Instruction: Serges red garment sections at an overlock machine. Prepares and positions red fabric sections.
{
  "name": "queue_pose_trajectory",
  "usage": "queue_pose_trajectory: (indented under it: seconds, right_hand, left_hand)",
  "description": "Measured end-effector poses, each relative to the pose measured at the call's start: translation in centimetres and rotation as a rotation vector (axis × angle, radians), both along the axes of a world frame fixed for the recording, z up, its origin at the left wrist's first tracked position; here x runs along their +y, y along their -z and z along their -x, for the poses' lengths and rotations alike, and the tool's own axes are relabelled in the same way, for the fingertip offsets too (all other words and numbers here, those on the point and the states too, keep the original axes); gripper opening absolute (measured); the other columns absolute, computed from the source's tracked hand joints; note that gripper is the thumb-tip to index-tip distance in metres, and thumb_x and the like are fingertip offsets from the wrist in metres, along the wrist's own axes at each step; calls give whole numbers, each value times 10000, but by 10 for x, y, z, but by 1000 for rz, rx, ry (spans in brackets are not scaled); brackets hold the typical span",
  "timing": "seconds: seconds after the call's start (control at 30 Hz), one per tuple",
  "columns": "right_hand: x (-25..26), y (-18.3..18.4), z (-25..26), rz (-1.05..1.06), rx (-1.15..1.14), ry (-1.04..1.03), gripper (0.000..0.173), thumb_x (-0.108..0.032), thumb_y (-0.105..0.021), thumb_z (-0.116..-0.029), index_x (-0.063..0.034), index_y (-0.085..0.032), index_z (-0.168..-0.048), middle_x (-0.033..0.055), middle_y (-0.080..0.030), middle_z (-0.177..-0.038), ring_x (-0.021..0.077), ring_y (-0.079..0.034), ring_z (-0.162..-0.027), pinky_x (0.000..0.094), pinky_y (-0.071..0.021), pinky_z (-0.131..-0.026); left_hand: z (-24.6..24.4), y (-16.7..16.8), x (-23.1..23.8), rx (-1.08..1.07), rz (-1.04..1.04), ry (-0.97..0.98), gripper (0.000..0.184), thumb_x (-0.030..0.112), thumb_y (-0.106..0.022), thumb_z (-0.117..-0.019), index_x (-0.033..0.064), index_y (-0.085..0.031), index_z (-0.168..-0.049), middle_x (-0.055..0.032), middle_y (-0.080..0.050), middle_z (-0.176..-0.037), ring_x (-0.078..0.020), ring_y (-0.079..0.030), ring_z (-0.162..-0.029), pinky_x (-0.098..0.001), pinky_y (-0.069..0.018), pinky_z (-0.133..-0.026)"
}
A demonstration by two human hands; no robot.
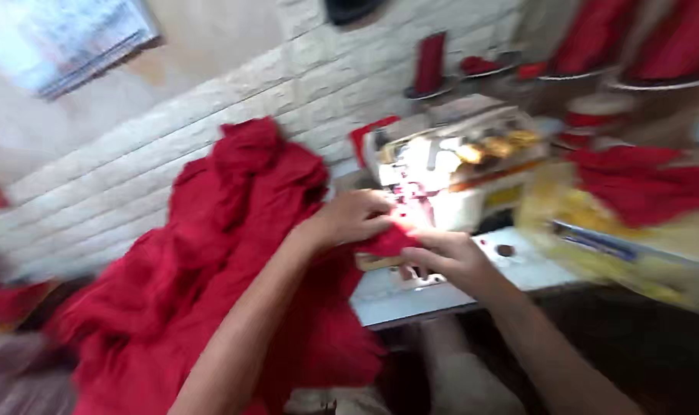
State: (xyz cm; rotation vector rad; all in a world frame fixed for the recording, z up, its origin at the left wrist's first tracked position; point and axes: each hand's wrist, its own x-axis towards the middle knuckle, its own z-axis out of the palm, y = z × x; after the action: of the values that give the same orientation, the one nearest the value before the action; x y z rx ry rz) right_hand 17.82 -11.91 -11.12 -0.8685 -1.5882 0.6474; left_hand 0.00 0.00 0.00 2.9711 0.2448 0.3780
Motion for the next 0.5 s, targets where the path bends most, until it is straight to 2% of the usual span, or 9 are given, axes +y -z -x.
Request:
queue_pose_trajectory:
  seconds: [0.13, 0.23, 0.3, 0.37, 0.4, 0.43, 0.47, 0.5]
  right_hand:
    - [4, 5, -8, 29, 77, -24, 194, -200, -592, -1027, -52, -717, -1025, -74, -662, -753, -30, -579, -589, 160, -509, -556]
    - [4, 8, -10, 18, 137, -42, 164, -169, -622, -1009, -44, -721, -1046, -70, -684, -766, -31, -588, -589, 151, -509, -546]
    - [3, 9, -11, 1, 136, -36, 151, -148, -646, -992, -35, -723, -1055, -58, -706, -812, -34, -602, -611, 144, -518, -560]
    - [-1, 10, -11, -49, 64, 31, 159, -138, -650, -982, -13, -731, -1037, -8, -706, -876, -23, -602, -640, 143, -520, -581]
    - [-5, 10, -10, -71, 23, 86, 165, -143, -662, -976, -9, -739, -1033, 18, -706, -908, -18, -606, -649, 139, -526, -585]
    - [-10, 9, -7, -81, -3, 147, 167, -155, -672, -971, -16, -744, -1029, 30, -706, -922, -20, -601, -643, 131, -520, -576]
    - [-14, 10, -3, -87, -16, 209, 173, -165, -679, -964, -22, -752, -1028, 37, -703, -929, -25, -585, -633, 123, -504, -565]
    - [-16, 11, 0, -92, -19, 264, 176, -168, -684, -957, -26, -760, -1029, 42, -703, -936, -26, -568, -628, 120, -488, -559]
  left_hand:
    - [1, -5, -11, -7, 141, -44, 191, 146, -607, -992, 4, -713, -920, -65, -656, -865, -113, -631, -812, -296, -536, -765]
    - [-2, -2, -27, -5, 206, -87, 248, 190, -572, -1033, 12, -707, -926, -51, -635, -842, -90, -607, -774, -262, -516, -735]
    - [-2, 5, -36, -13, 142, -92, 267, 238, -574, -1036, 44, -737, -951, -44, -689, -900, -113, -644, -874, -306, -524, -824]
    - [0, 16, -38, -25, -20, -98, 271, 373, -672, -961, 117, -758, -987, -1, -732, -1028, -181, -610, -1089, -454, -406, -952]
    - [0, 21, -37, -12, -116, -117, 328, 443, -721, -903, 138, -744, -1021, 5, -728, -1135, -231, -568, -1243, -546, -353, -1032]
    - [0, 27, -37, 4, -181, -144, 390, 466, -758, -859, 132, -723, -1059, -10, -713, -1204, -268, -525, -1336, -605, -312, -1088]
    - [0, 32, -37, 8, -217, -164, 438, 447, -780, -841, 106, -704, -1105, -45, -703, -1223, -294, -518, -1356, -627, -306, -1110]
    - [0, 38, -36, 1, -231, -174, 452, 401, -786, -847, 71, -684, -1139, -88, -696, -1229, -311, -544, -1334, -620, -348, -1100]
